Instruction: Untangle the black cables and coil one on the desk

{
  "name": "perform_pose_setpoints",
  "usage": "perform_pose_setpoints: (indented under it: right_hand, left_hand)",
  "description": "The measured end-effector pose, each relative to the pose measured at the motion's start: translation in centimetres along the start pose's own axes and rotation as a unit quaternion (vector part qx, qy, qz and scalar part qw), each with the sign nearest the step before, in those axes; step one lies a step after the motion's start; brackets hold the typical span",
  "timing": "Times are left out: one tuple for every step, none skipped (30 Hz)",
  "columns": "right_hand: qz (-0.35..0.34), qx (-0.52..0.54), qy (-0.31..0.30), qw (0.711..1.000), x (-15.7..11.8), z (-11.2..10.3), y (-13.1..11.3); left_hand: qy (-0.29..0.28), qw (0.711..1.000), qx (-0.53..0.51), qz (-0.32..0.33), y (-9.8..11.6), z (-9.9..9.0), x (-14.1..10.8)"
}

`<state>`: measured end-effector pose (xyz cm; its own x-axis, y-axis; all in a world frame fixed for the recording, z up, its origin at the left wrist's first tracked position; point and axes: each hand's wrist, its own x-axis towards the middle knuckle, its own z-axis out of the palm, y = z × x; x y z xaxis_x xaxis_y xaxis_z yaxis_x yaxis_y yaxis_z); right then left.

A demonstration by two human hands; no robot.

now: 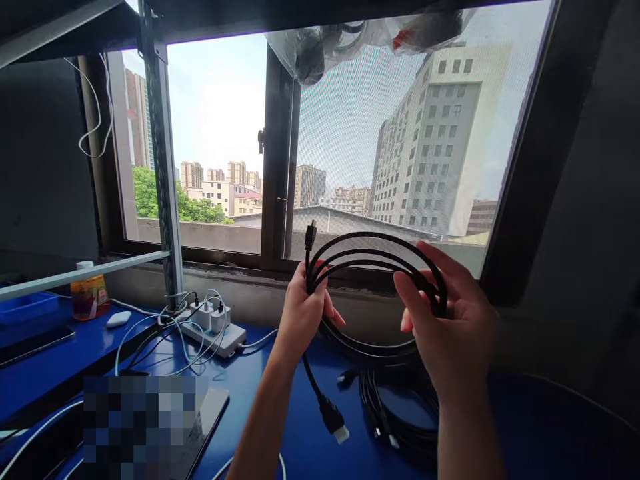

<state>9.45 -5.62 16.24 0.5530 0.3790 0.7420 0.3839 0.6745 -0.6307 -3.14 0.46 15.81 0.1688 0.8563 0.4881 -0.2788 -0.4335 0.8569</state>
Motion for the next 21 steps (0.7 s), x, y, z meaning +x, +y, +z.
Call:
perform_pose_setpoints:
  right_hand:
    - [-0.004,-0.003,0.008,1.0,0.0,0.0,-0.1]
    - [-0.006,-0.005,0.015,1.0,-0.1,0.0,-0.1]
    - [-0.008,-0.007,0.024,1.0,-0.1,0.0,-0.2]
    - [-0.008,-0.01,0.033,0.999,-0.1,0.1,-0.3]
    - [-0.009,-0.012,0.042,0.999,-0.1,0.2,-0.3]
    - [-0.008,-0.014,0.051,0.999,-0.2,0.3,-0.4]
    - [-0.007,-0.013,0.059,0.998,-0.2,0.4,-0.4]
    - [-0.005,-0.01,0.066,0.998,-0.1,0.5,-0.4]
    - [-0.002,-0.007,0.072,0.997,-0.1,0.6,-0.4]
    - [0.001,-0.002,0.078,0.997,-0.1,0.7,-0.3]
    - [0.005,0.003,0.084,0.996,-0.1,0.7,-0.2]
    - [0.01,0.007,0.088,0.996,0.0,0.7,-0.1]
    - [0.014,0.012,0.092,0.996,0.0,0.8,0.1]
    - [0.02,0.016,0.093,0.995,0.1,0.8,0.3]
    - [0.026,0.019,0.093,0.995,0.2,0.8,0.5]
    - [0.03,0.02,0.093,0.995,0.3,0.8,0.7]
    - [0.034,0.02,0.093,0.995,0.3,0.8,1.0]
    - [0.037,0.019,0.094,0.995,0.4,0.8,1.2]
    - [0.04,0.017,0.094,0.995,0.5,0.8,1.4]
    - [0.042,0.014,0.093,0.995,0.6,0.8,1.5]
    - [0.044,0.012,0.093,0.995,0.7,0.8,1.6]
  left_hand:
    - [0.006,1.0,-0.001,0.006,0.0,0.2,0.0]
    - [0.012,1.0,-0.002,0.013,-0.1,0.3,0.0]
    - [0.018,1.0,-0.003,0.021,-0.1,0.4,-0.1]
    - [0.024,0.999,-0.003,0.027,-0.1,0.5,-0.1]
    - [0.027,0.999,-0.003,0.033,-0.2,0.6,-0.1]
    - [0.029,0.999,-0.003,0.037,-0.2,0.7,-0.1]
    - [0.03,0.999,-0.003,0.041,-0.2,0.8,-0.1]
    - [0.028,0.999,-0.003,0.044,-0.2,0.8,-0.1]
    - [0.027,0.999,-0.003,0.045,-0.2,0.8,-0.1]
    - [0.025,0.999,-0.003,0.045,-0.2,0.8,-0.1]
    - [0.025,0.999,-0.001,0.043,-0.2,0.8,-0.2]
    - [0.024,0.999,0.002,0.039,-0.2,0.8,-0.2]
    - [0.024,0.999,0.008,0.035,-0.1,0.8,-0.2]
    - [0.023,0.999,0.015,0.031,-0.1,0.7,-0.3]
    - [0.023,0.999,0.023,0.03,0.0,0.7,-0.4]
    - [0.022,0.999,0.029,0.03,0.0,0.7,-0.5]
    - [0.021,0.999,0.035,0.032,0.1,0.6,-0.5]
    - [0.017,0.998,0.041,0.034,0.2,0.6,-0.6]
    - [0.012,0.998,0.047,0.035,0.3,0.6,-0.7]
    - [0.005,0.998,0.051,0.035,0.3,0.6,-0.7]
    - [-0.001,0.998,0.054,0.036,0.4,0.7,-0.8]
